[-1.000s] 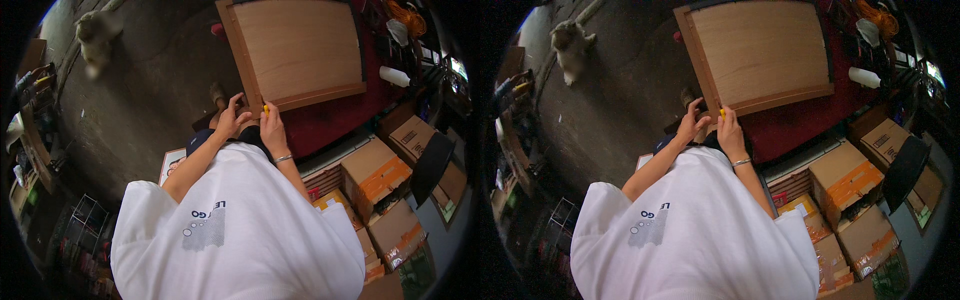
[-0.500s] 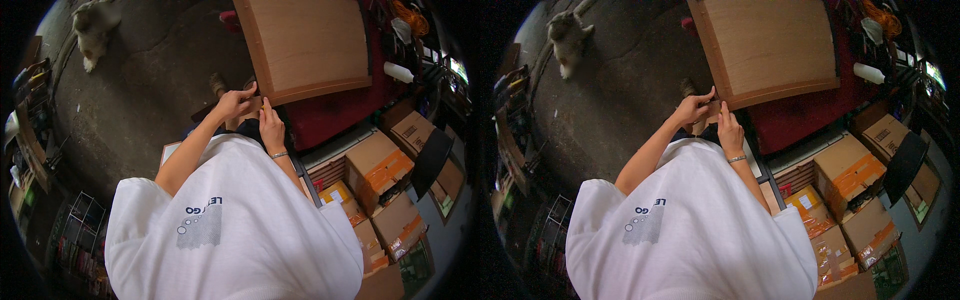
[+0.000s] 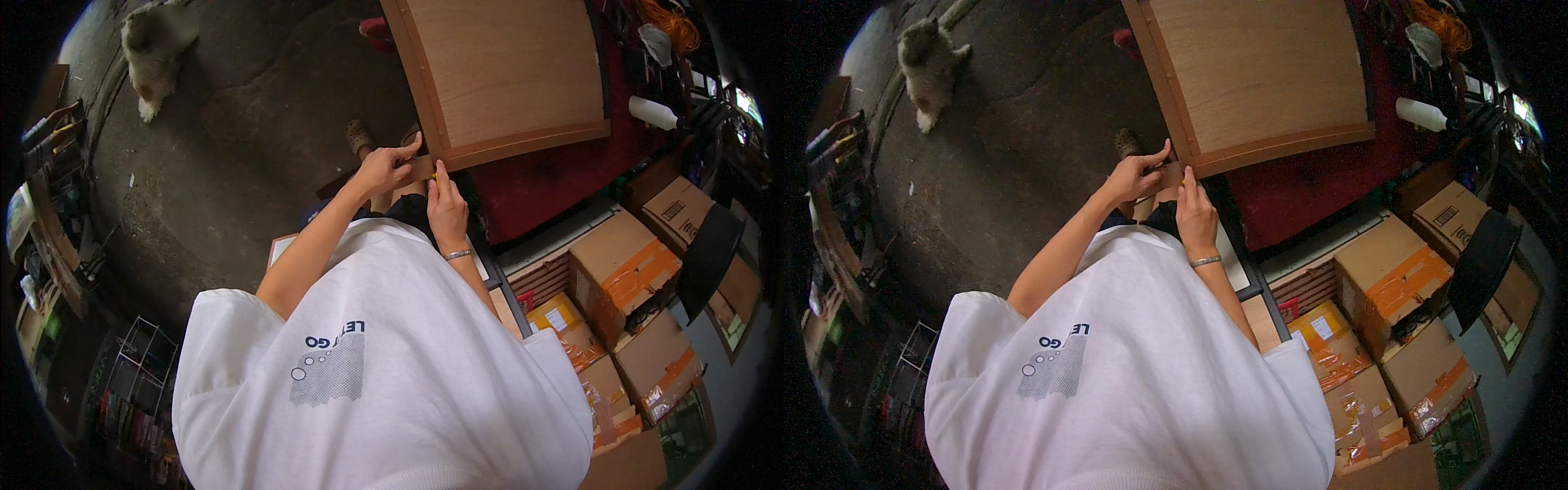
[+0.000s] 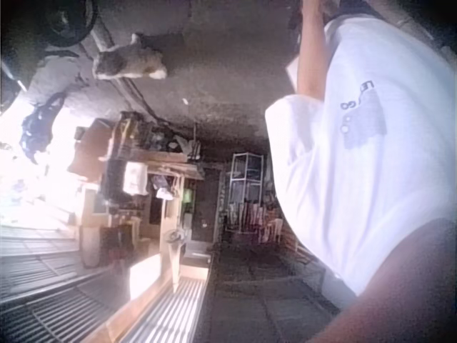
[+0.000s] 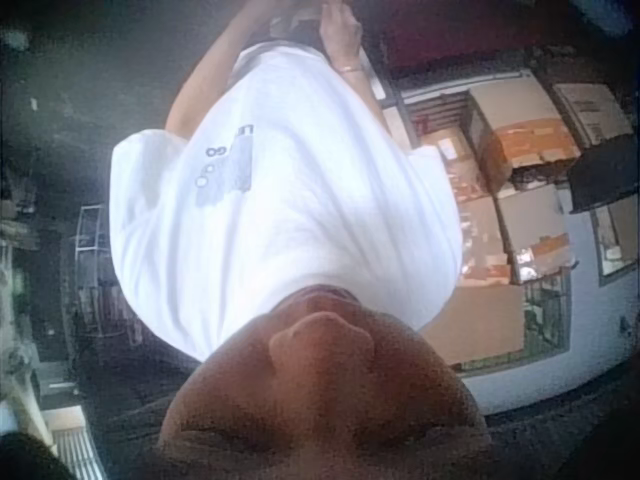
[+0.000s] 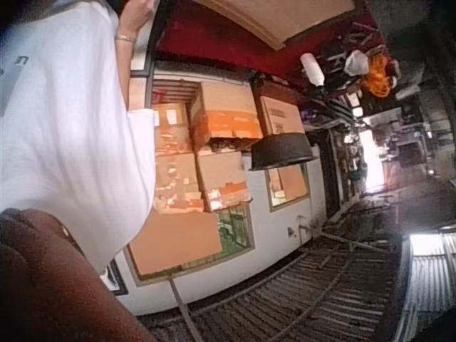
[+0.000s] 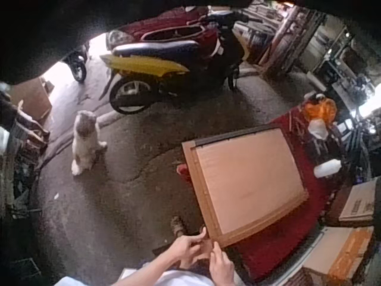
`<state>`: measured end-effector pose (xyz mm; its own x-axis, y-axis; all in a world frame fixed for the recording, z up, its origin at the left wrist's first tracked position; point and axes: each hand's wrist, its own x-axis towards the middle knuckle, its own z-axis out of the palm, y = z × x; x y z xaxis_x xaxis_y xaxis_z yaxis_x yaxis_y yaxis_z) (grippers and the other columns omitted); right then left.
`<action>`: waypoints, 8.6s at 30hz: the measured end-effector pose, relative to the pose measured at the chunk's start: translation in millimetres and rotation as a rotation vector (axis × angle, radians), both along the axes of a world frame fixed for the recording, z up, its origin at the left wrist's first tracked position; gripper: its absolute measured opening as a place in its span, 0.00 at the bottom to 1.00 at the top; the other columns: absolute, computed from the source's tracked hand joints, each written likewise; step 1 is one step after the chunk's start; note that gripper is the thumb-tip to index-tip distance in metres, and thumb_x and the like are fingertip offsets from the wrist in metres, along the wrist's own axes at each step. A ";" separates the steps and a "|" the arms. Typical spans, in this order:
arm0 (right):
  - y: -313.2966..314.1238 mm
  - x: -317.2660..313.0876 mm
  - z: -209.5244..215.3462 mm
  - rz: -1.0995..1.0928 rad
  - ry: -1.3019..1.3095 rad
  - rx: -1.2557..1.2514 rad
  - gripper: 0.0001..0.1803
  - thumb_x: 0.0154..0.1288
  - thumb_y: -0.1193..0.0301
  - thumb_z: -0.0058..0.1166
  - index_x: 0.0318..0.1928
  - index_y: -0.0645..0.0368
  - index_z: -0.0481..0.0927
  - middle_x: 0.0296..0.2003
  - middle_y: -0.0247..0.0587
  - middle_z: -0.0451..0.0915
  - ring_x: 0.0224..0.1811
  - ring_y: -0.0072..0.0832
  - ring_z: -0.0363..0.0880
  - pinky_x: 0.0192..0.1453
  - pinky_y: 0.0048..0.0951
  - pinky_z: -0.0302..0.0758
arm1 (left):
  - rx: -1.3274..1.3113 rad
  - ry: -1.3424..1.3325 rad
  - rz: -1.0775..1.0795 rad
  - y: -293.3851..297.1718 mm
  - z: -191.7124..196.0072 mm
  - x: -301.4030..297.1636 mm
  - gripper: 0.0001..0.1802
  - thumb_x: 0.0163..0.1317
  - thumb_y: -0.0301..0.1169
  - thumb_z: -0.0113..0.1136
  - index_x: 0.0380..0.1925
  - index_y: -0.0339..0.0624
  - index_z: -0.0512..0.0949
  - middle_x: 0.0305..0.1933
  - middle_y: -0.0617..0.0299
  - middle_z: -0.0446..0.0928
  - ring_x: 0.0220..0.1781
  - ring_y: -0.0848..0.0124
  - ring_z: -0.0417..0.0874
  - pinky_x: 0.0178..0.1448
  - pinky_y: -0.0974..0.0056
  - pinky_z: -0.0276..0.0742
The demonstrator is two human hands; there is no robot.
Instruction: The person assembles a wooden picture frame by attaching wooden strips to the edges of a backing board using a utility knife to cut tape. They then flip the frame to reveal a photograph of a woman and place it on a table with other tools.
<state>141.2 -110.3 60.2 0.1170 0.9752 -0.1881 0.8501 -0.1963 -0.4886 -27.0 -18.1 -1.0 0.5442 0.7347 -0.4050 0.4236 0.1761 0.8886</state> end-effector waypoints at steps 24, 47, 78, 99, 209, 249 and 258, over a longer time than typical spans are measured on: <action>-41.3 10.6 11.5 -0.007 0.008 -0.183 0.25 0.75 0.69 0.51 0.70 0.55 0.69 0.38 0.55 0.82 0.35 0.52 0.84 0.34 0.44 0.80 | -0.082 0.110 -0.121 10.0 17.4 -0.8 0.38 0.65 0.26 0.60 0.76 0.56 0.63 0.57 0.46 0.83 0.49 0.58 0.87 0.59 0.55 0.78; 10.4 34.9 0.2 0.041 -0.020 -0.031 0.24 0.78 0.64 0.49 0.70 0.57 0.69 0.38 0.54 0.83 0.34 0.51 0.86 0.34 0.46 0.84 | 0.428 0.297 -0.344 -15.8 41.1 11.3 0.41 0.61 0.32 0.64 0.75 0.72 0.64 0.25 0.61 0.83 0.27 0.59 0.84 0.36 0.55 0.79; 39.6 108.7 34.2 -0.062 0.302 0.146 0.22 0.77 0.68 0.49 0.66 0.64 0.73 0.60 0.58 0.78 0.59 0.55 0.80 0.61 0.45 0.79 | 0.446 0.574 -0.616 12.1 76.6 40.2 0.41 0.64 0.40 0.62 0.77 0.69 0.58 0.23 0.53 0.80 0.23 0.58 0.85 0.25 0.55 0.80; 37.3 143.4 43.8 -0.554 0.369 -0.132 0.24 0.79 0.64 0.47 0.69 0.60 0.67 0.47 0.63 0.84 0.46 0.57 0.85 0.46 0.47 0.83 | 0.382 0.281 0.309 46.3 126.7 32.4 0.32 0.62 0.29 0.61 0.68 0.48 0.72 0.48 0.53 0.84 0.45 0.57 0.86 0.54 0.54 0.79; 87.7 208.2 3.9 0.487 -0.195 0.043 0.17 0.59 0.53 0.66 0.41 0.48 0.80 0.38 0.34 0.79 0.42 0.35 0.79 0.47 0.39 0.74 | 0.199 0.418 0.498 41.5 36.9 89.9 0.36 0.65 0.38 0.69 0.64 0.33 0.61 0.51 0.43 0.80 0.53 0.51 0.83 0.56 0.53 0.79; 130.4 462.5 -56.9 -0.656 0.099 0.051 0.20 0.76 0.54 0.52 0.59 0.52 0.78 0.53 0.49 0.76 0.54 0.47 0.77 0.57 0.48 0.77 | 0.505 0.463 -0.148 81.1 63.0 309.4 0.47 0.51 0.29 0.74 0.71 0.53 0.62 0.83 0.47 0.46 0.84 0.45 0.43 0.84 0.43 0.46; 131.1 455.2 -55.7 -0.715 0.126 0.093 0.15 0.74 0.62 0.56 0.57 0.50 0.76 0.55 0.48 0.72 0.54 0.47 0.78 0.51 0.46 0.81 | 0.580 0.319 -0.259 95.6 46.3 353.8 0.43 0.58 0.30 0.70 0.72 0.49 0.60 0.83 0.46 0.49 0.85 0.47 0.44 0.85 0.44 0.42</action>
<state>596.4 20.7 4.5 0.7142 0.6810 -0.1617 0.4661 -0.6352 -0.6159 326.8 77.5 45.3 0.6503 0.7434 -0.1561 0.6429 -0.4291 0.6345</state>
